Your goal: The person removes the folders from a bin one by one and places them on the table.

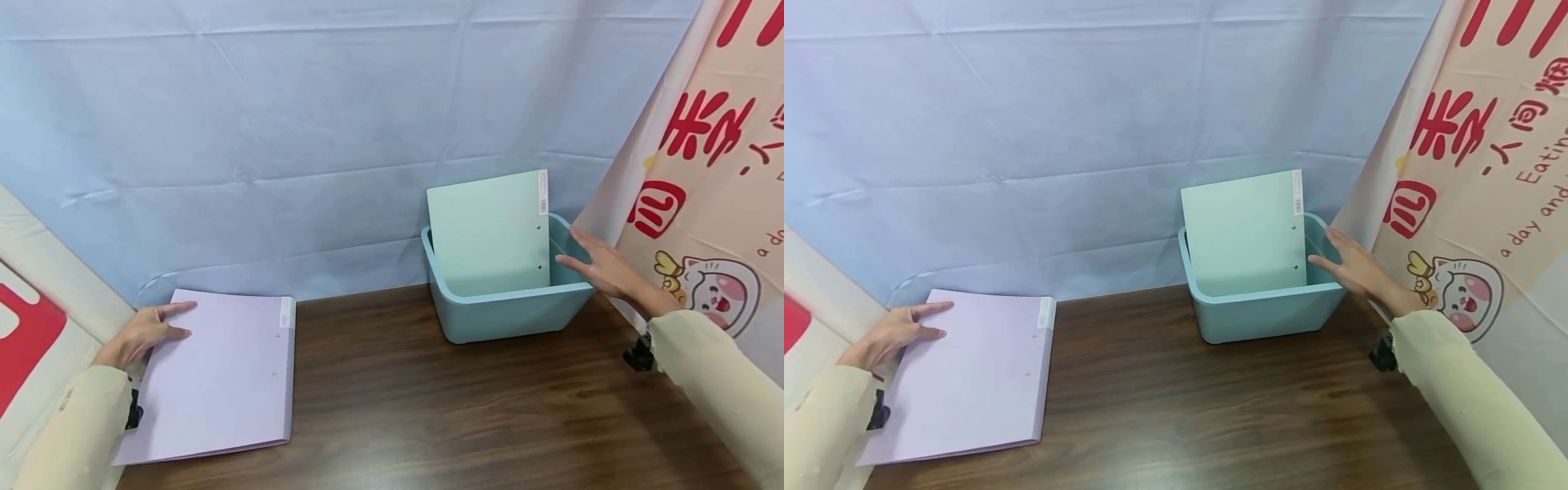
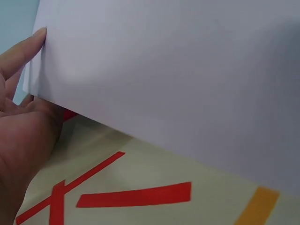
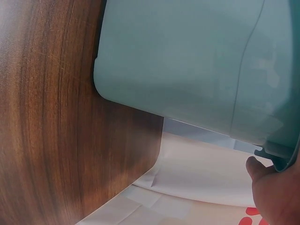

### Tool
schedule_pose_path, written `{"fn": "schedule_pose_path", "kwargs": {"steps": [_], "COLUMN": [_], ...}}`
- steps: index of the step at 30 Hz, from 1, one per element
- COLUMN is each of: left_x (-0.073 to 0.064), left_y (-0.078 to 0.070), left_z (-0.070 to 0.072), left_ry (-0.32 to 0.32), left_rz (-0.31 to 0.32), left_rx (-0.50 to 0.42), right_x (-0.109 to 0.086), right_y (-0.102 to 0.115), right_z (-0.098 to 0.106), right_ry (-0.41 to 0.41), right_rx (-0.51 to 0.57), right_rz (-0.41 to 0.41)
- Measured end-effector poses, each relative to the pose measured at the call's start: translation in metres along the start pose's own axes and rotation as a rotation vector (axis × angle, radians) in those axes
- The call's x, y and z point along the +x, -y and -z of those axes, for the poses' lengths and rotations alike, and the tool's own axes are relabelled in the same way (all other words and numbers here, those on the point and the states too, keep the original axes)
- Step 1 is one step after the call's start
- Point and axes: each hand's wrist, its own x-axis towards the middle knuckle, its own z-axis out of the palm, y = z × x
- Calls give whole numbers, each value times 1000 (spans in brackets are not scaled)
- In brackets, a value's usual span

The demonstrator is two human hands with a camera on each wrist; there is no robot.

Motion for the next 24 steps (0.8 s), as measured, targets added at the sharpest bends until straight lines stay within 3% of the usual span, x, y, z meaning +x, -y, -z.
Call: {"fn": "schedule_pose_path", "kwargs": {"steps": [9, 16, 20, 24], "left_x": [-2, -1, 0, -1], "left_y": [4, 9, 15, 18], "left_z": [-3, -5, -9, -13], "left_ry": [1, 11, 16, 18], "left_rz": [8, 6, 18, 22], "left_rx": [45, 176, 166, 97], "right_x": [3, 2, 1, 0], "right_y": [-2, -1, -1, -1], "right_z": [1, 1, 0, -1], "right_ry": [-7, -7, -11, -17], "right_rx": [10, 8, 7, 7], "right_rz": [-7, -14, -13, -8]}}
